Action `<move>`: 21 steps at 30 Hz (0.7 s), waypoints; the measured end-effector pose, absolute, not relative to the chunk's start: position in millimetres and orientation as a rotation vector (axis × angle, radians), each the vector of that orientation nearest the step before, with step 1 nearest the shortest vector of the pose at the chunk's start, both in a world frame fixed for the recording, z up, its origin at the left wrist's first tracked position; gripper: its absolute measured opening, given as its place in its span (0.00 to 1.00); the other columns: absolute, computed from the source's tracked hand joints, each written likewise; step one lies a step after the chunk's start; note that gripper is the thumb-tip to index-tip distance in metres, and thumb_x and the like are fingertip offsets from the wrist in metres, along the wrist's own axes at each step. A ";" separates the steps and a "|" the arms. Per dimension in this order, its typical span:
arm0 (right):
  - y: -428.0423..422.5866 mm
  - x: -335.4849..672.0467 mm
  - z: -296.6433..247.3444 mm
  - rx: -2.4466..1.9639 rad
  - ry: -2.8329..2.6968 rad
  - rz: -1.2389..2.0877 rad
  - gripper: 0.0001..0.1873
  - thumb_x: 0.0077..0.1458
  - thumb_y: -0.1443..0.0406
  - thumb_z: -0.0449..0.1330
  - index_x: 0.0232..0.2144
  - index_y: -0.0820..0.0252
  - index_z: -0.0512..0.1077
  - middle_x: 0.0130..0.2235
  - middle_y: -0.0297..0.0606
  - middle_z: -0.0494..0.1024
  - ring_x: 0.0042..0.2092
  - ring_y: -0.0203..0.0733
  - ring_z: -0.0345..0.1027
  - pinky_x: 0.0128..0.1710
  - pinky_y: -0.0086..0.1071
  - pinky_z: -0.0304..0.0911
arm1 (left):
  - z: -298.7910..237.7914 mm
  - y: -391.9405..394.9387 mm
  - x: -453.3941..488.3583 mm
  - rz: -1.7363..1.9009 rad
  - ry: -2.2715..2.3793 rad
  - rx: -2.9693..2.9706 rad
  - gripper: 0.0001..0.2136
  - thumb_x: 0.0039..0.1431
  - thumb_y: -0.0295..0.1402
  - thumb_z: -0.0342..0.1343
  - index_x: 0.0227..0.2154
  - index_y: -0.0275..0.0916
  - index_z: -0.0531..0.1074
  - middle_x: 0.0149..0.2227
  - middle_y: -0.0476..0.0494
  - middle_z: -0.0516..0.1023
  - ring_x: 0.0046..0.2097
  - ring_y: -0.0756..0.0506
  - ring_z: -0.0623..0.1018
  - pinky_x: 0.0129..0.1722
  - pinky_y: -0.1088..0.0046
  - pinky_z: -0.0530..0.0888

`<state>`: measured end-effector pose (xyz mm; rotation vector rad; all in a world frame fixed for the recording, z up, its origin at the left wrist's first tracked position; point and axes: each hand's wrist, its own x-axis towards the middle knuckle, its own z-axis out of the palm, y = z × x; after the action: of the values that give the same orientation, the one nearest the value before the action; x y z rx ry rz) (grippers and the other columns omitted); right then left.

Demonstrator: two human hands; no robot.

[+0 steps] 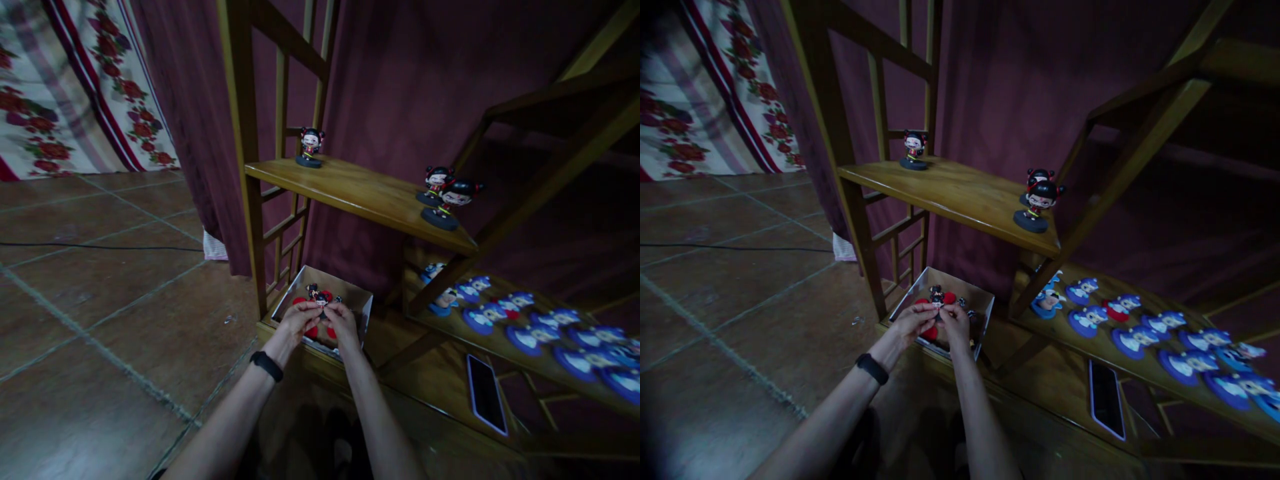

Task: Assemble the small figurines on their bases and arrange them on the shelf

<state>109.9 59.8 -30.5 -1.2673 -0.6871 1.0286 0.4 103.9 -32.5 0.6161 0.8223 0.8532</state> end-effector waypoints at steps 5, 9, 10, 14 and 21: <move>60.4 111.2 -31.9 -1.241 -0.635 1.085 0.10 0.34 0.61 0.64 0.21 0.60 0.70 0.28 0.31 0.73 0.29 0.34 0.66 0.28 0.29 0.67 | -33.4 102.3 1.2 0.887 0.837 0.639 0.06 0.39 0.20 0.64 0.23 0.33 0.75 0.22 0.45 0.77 0.22 0.54 0.74 0.25 0.82 0.72; 59.6 110.2 -34.4 -1.222 -0.605 1.113 0.11 0.34 0.60 0.64 0.22 0.60 0.70 0.28 0.31 0.73 0.28 0.34 0.67 0.29 0.30 0.67 | -35.2 101.7 1.8 0.878 0.842 0.639 0.08 0.38 0.20 0.65 0.24 0.33 0.75 0.23 0.45 0.78 0.22 0.55 0.74 0.25 0.82 0.72; 59.1 109.8 -34.8 -1.228 -0.608 1.117 0.11 0.34 0.60 0.64 0.22 0.60 0.71 0.27 0.31 0.73 0.28 0.34 0.67 0.29 0.29 0.67 | -35.6 102.0 1.6 0.878 0.840 0.629 0.08 0.38 0.20 0.64 0.24 0.33 0.75 0.24 0.45 0.78 0.22 0.54 0.74 0.25 0.82 0.72; 57.3 110.9 -32.0 -1.272 -0.638 1.106 0.14 0.35 0.57 0.64 0.27 0.58 0.72 0.27 0.31 0.73 0.27 0.33 0.66 0.26 0.28 0.66 | -35.6 104.7 -1.1 0.898 0.814 0.594 0.08 0.39 0.20 0.64 0.25 0.33 0.74 0.25 0.46 0.78 0.24 0.54 0.75 0.25 0.82 0.72; 41.0 135.6 -8.7 -1.282 -0.685 1.057 0.16 0.36 0.56 0.65 0.29 0.59 0.74 0.29 0.35 0.76 0.29 0.35 0.67 0.28 0.28 0.65 | -26.0 108.0 -11.3 0.877 0.755 0.576 0.09 0.40 0.18 0.63 0.27 0.32 0.74 0.28 0.43 0.78 0.25 0.53 0.76 0.26 0.81 0.73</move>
<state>135.6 41.0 -8.7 -1.2816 -0.6849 1.0571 -11.3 108.0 -26.0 0.5764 0.7551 0.8774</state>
